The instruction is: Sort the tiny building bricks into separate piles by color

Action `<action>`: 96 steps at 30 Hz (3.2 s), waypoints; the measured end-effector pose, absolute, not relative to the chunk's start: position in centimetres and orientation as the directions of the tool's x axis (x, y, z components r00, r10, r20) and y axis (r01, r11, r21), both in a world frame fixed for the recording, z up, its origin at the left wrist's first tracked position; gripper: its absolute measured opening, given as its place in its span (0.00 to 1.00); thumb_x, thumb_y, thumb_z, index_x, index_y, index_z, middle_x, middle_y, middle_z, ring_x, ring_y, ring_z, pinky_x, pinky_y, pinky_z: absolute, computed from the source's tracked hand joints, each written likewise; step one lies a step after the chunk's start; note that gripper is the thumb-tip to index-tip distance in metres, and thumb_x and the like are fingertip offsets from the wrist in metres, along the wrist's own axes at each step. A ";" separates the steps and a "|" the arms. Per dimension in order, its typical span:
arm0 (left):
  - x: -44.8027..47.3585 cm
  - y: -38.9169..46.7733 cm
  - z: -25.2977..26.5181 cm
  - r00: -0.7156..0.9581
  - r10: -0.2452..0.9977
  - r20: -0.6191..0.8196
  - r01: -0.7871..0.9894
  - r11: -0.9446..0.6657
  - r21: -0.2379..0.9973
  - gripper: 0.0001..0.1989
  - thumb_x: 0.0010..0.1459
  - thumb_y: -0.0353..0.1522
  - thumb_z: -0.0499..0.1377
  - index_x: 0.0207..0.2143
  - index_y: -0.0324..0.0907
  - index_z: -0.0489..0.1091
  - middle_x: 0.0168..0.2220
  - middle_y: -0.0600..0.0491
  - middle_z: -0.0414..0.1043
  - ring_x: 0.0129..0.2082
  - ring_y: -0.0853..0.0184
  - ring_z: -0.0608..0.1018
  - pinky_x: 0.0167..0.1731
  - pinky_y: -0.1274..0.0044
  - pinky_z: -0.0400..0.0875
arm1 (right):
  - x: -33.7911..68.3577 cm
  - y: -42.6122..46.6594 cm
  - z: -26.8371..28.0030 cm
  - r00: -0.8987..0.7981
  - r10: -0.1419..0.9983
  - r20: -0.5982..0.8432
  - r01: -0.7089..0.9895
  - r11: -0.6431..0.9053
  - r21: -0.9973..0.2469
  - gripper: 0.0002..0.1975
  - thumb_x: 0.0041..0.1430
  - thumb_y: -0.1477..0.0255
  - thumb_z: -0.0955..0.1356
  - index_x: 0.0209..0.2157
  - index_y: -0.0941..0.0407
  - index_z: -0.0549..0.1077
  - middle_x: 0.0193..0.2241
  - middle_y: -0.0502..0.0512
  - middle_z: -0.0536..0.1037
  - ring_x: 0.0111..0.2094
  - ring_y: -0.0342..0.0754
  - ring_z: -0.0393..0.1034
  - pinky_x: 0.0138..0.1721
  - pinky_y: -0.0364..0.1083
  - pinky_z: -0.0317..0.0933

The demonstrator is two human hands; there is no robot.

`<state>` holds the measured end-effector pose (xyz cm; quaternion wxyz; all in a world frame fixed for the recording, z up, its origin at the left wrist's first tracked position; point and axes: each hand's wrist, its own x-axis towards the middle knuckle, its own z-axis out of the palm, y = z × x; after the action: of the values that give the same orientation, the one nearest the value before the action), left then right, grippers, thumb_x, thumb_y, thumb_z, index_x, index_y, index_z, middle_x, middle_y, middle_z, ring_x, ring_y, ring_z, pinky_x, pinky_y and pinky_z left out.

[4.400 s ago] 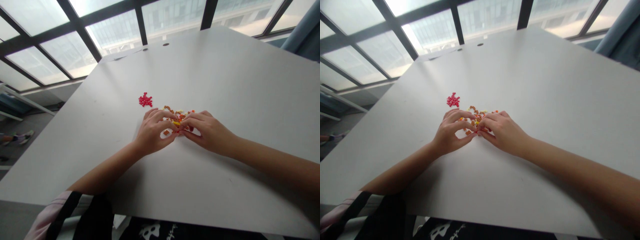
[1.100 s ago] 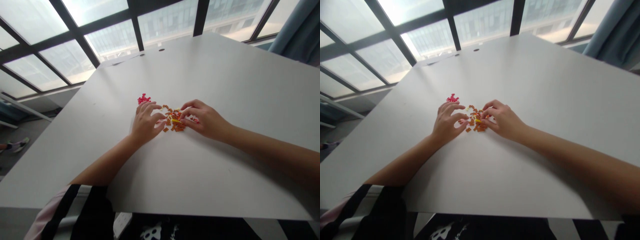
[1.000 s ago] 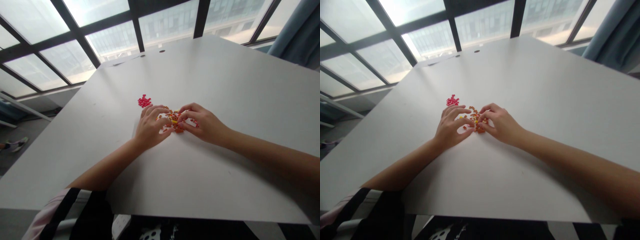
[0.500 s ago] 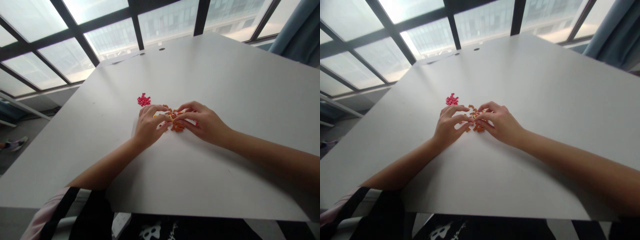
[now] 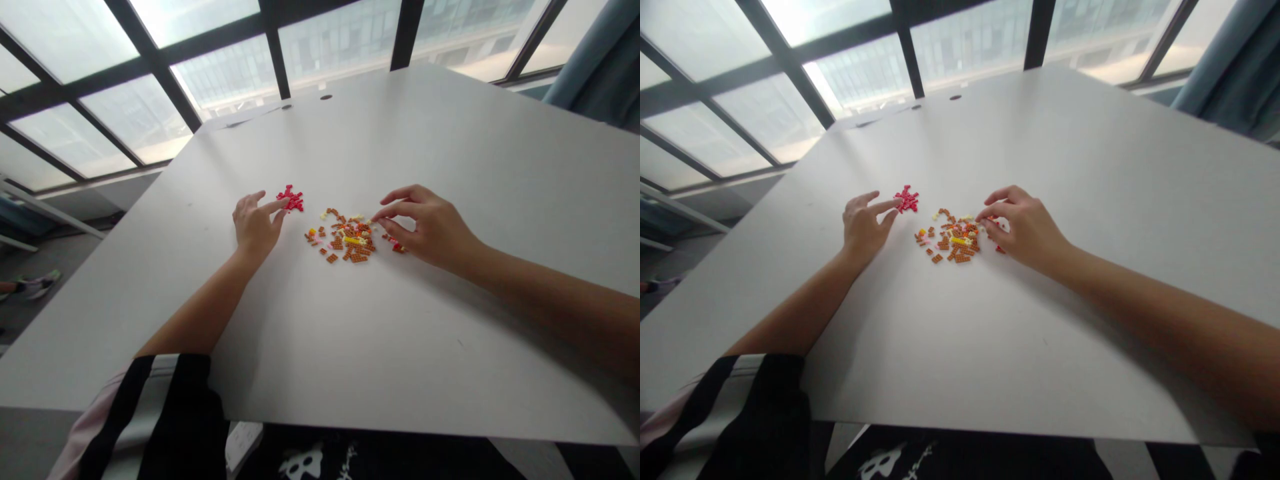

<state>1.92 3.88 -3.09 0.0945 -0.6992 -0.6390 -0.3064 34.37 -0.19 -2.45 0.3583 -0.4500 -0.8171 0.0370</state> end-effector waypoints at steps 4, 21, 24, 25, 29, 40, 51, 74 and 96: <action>2.2 3.7 -2.7 -0.020 0.875 0.483 0.956 -0.126 0.266 0.18 0.66 0.31 0.62 0.56 0.48 0.78 0.63 0.40 0.70 0.66 0.45 0.68 0.67 0.50 0.59 | 34.6 0.0 -2.4 -0.335 0.760 0.558 0.738 0.580 -0.347 0.12 0.64 0.66 0.67 0.38 0.47 0.84 0.48 0.55 0.80 0.45 0.56 0.78 0.50 0.58 0.71; 2.4 2.9 -3.6 0.090 0.854 0.513 0.948 -0.231 0.217 0.11 0.65 0.34 0.59 0.42 0.46 0.82 0.53 0.45 0.78 0.57 0.50 0.75 0.62 0.55 0.66 | 37.4 1.1 -2.5 -0.376 0.842 0.386 0.808 0.502 -0.308 0.10 0.60 0.62 0.68 0.35 0.48 0.83 0.51 0.59 0.80 0.49 0.59 0.77 0.53 0.64 0.68; 2.4 2.6 -3.4 0.109 0.852 0.512 0.942 -0.253 0.220 0.10 0.64 0.35 0.59 0.40 0.45 0.81 0.53 0.44 0.78 0.58 0.50 0.75 0.62 0.56 0.65 | 37.4 1.1 -2.6 -0.382 0.848 0.367 0.793 0.505 -0.342 0.10 0.60 0.62 0.68 0.36 0.48 0.83 0.51 0.61 0.79 0.50 0.60 0.77 0.54 0.63 0.68; 2.5 2.5 -3.4 0.116 0.852 0.511 0.940 -0.261 0.221 0.10 0.64 0.35 0.60 0.40 0.44 0.81 0.53 0.44 0.78 0.59 0.50 0.74 0.63 0.55 0.64 | 37.5 1.1 -2.6 -0.384 0.848 0.365 0.789 0.507 -0.347 0.10 0.60 0.62 0.69 0.35 0.48 0.83 0.52 0.61 0.79 0.50 0.60 0.76 0.54 0.63 0.68; 2.6 2.2 -3.2 0.152 0.835 0.528 0.928 -0.305 0.216 0.08 0.64 0.35 0.60 0.38 0.46 0.80 0.53 0.46 0.78 0.60 0.50 0.73 0.64 0.54 0.63 | 37.7 1.3 -2.8 -0.389 0.839 0.380 0.791 0.516 -0.330 0.07 0.59 0.64 0.70 0.36 0.46 0.82 0.52 0.58 0.79 0.51 0.61 0.76 0.55 0.64 0.68; 3.3 1.8 -3.0 0.237 0.790 0.566 0.905 -0.392 0.168 0.05 0.63 0.33 0.62 0.35 0.48 0.79 0.55 0.48 0.77 0.63 0.51 0.72 0.66 0.53 0.62 | 38.6 3.4 -4.5 -0.437 0.808 0.395 0.770 0.563 -0.301 0.11 0.63 0.58 0.68 0.37 0.45 0.82 0.49 0.57 0.79 0.48 0.59 0.76 0.52 0.63 0.69; 3.8 1.4 -2.9 0.300 0.766 0.568 0.884 -0.447 0.136 0.05 0.62 0.32 0.62 0.35 0.47 0.78 0.55 0.48 0.77 0.63 0.51 0.72 0.65 0.53 0.62 | 37.9 3.5 -4.8 -0.387 0.841 0.379 0.804 0.509 -0.308 0.10 0.61 0.62 0.68 0.35 0.51 0.80 0.50 0.64 0.79 0.49 0.63 0.75 0.52 0.67 0.70; 8.5 -2.8 -0.4 0.488 0.629 0.605 0.704 -0.694 0.154 0.07 0.61 0.39 0.69 0.33 0.47 0.77 0.54 0.51 0.79 0.62 0.53 0.74 0.64 0.56 0.66 | 30.6 -2.6 -1.6 -0.494 0.642 0.586 0.512 0.760 -0.401 0.09 0.70 0.68 0.66 0.44 0.50 0.80 0.51 0.62 0.79 0.50 0.57 0.76 0.52 0.60 0.70; 2.0 3.0 -2.4 0.001 0.828 0.561 0.944 -0.185 0.272 0.03 0.61 0.34 0.64 0.35 0.50 0.79 0.46 0.52 0.81 0.55 0.52 0.76 0.62 0.55 0.63 | 36.0 0.7 -2.2 -0.381 0.806 0.453 0.760 0.552 -0.343 0.09 0.61 0.67 0.68 0.38 0.46 0.83 0.50 0.55 0.80 0.48 0.57 0.77 0.53 0.60 0.68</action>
<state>2.01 3.02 -2.37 0.0918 -0.7013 -0.6316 -0.3175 36.00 0.68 -2.17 0.2953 -0.4715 -0.8300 0.0391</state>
